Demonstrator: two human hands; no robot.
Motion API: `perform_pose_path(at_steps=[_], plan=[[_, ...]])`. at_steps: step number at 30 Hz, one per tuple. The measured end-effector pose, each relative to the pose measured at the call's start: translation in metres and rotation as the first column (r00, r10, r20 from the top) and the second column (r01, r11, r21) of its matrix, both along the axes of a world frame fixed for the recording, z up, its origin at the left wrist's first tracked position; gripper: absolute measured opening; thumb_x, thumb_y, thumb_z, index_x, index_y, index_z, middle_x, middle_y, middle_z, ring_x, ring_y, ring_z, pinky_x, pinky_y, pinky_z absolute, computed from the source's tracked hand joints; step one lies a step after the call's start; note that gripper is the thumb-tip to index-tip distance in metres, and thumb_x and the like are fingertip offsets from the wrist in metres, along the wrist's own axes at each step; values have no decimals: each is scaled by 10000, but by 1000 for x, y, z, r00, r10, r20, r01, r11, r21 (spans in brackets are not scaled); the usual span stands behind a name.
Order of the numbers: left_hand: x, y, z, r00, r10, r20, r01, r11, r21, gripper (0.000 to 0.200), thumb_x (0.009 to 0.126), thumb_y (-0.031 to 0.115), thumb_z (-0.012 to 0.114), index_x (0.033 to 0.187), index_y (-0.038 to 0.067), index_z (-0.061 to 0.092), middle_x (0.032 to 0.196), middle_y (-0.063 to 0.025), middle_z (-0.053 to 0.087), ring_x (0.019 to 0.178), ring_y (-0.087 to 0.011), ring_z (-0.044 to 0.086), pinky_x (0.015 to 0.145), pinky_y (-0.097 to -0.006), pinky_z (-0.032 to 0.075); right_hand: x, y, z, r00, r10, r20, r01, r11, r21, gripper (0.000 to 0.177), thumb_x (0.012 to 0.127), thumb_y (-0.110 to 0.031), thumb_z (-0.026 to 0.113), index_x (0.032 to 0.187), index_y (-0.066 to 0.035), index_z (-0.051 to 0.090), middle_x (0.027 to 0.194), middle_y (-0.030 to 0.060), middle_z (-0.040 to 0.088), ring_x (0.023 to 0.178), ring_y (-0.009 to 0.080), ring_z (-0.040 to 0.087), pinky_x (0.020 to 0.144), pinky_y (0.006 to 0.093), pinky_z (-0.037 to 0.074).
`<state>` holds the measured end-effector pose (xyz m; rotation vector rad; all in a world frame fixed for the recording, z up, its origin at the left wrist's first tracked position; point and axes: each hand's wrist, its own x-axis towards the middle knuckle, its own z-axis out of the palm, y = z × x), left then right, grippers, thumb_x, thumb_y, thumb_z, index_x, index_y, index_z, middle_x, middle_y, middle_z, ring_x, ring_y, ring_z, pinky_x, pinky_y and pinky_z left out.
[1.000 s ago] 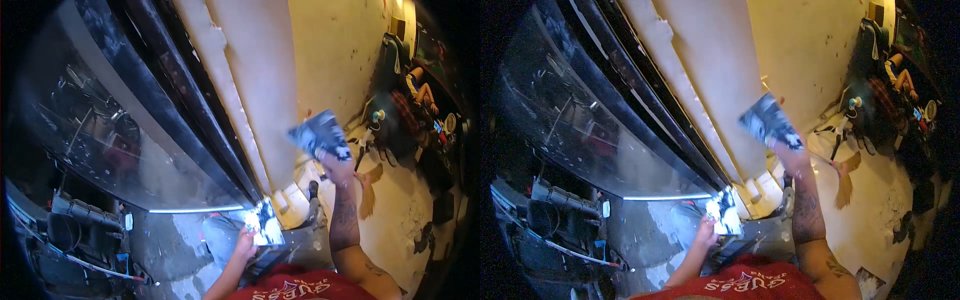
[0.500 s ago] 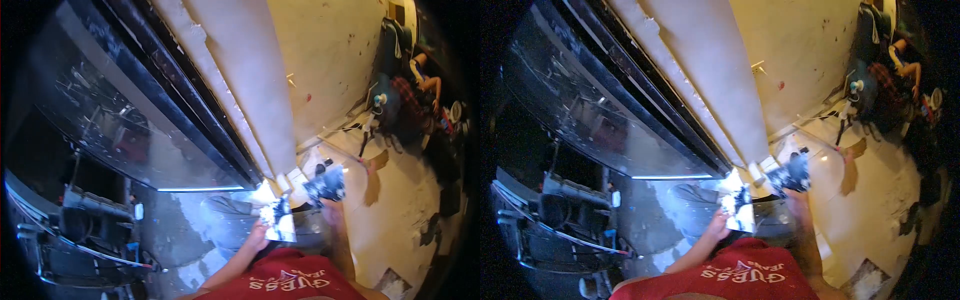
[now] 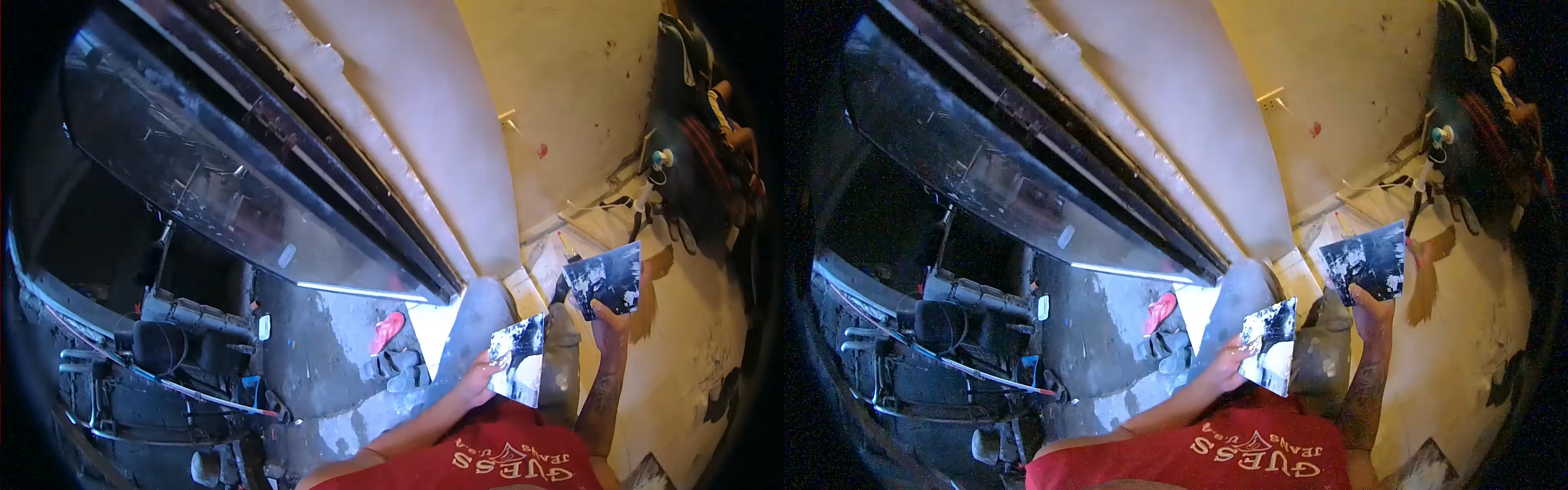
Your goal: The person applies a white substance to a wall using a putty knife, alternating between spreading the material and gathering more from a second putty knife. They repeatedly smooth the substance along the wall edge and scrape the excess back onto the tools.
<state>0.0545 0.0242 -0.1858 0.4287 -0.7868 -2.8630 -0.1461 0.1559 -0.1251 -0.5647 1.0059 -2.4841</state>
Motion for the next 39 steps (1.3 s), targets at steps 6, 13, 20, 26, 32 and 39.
perform_pose_path(at_steps=[6,13,20,26,32,39], plan=[[-102,-123,33,967,-249,55,255,921,-294,284,799,64,533,1073,0,492,1013,-55,555,915,-134,530,805,-275,427,-103,-53,-6,961,-234,-147,252,961,117,472,734,27,543,1184,0,406,1083,115,507,940,211,520,837,346,418],[-101,-153,41,992,-109,62,114,989,-90,349,784,53,532,1118,0,445,1041,-66,545,924,-161,545,832,-295,428,-145,-109,-7,893,-274,-358,405,835,373,479,673,-187,699,1020,25,447,944,94,536,856,185,528,739,278,434],[-42,-147,-4,995,-20,101,23,999,-25,406,782,-34,474,1176,23,395,1114,-76,504,1016,-183,494,877,-332,400,-76,-157,66,998,66,-14,-67,974,-217,506,773,-274,599,1148,-5,393,1054,105,502,936,228,512,794,400,439],[6,-160,-23,949,-51,311,82,993,-88,366,780,-30,454,1142,-3,408,1066,-95,524,973,-193,523,844,-324,428,-50,-219,105,959,-147,-243,97,973,-208,473,702,29,595,1133,-16,404,1029,67,506,923,185,500,821,335,410],[-8,-147,-9,955,106,278,-73,989,-127,353,773,-12,479,1122,4,427,1037,-82,541,928,-187,545,818,-320,444,-46,-268,166,835,-132,-535,106,991,-78,348,741,-11,560,1072,4,457,947,90,548,839,182,536,745,307,426],[-19,-151,-20,905,54,422,23,984,-174,361,781,22,488,1137,27,430,1050,-75,541,972,-188,529,850,-332,430,-61,-257,111,860,114,-498,-151,988,-33,232,785,-57,520,1001,28,518,851,117,598,740,179,577,656,275,446]])
